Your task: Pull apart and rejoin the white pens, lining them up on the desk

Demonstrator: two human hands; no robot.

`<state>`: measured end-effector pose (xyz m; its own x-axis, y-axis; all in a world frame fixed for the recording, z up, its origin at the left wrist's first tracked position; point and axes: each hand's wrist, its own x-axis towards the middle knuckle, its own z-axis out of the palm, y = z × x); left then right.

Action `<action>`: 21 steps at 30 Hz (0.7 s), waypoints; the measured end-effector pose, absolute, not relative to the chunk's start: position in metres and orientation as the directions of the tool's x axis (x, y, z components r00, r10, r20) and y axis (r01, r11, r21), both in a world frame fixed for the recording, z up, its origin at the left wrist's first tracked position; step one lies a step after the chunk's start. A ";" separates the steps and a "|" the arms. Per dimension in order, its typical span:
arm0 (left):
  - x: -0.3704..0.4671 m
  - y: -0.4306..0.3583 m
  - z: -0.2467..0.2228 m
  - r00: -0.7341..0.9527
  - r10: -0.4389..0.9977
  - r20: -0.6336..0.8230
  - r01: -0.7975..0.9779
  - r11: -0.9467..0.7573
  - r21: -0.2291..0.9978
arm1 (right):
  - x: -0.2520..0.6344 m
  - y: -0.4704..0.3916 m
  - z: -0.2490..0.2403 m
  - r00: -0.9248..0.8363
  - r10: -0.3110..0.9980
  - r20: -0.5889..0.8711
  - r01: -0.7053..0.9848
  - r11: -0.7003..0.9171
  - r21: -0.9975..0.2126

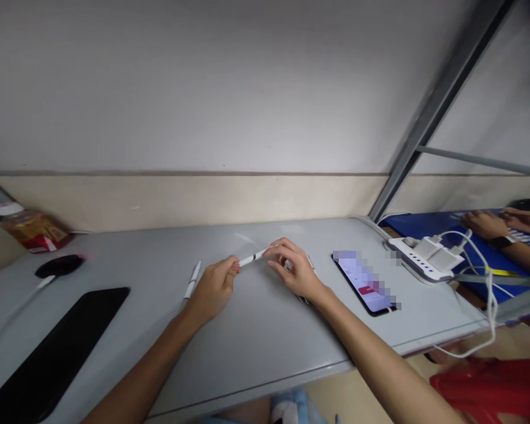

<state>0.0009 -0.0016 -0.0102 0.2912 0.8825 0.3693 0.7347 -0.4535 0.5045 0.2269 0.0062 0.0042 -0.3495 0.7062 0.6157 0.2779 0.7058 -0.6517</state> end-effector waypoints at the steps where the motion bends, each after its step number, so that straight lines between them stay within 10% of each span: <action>1: 0.001 -0.002 -0.009 0.281 0.880 0.384 0.744 -0.452 0.492 | 0.227 0.007 0.003 -0.329 0.740 0.587 0.277 0.670 -0.689; 7: 0.004 -0.006 -0.003 0.365 0.839 0.404 0.766 -0.518 0.382 | 0.232 0.010 0.003 -0.333 0.891 0.308 0.444 0.437 -0.782; 21: 0.005 -0.010 -0.001 0.349 0.876 0.333 0.780 -0.468 0.415 | 0.233 0.010 0.005 -0.336 0.859 0.385 0.378 0.498 -0.781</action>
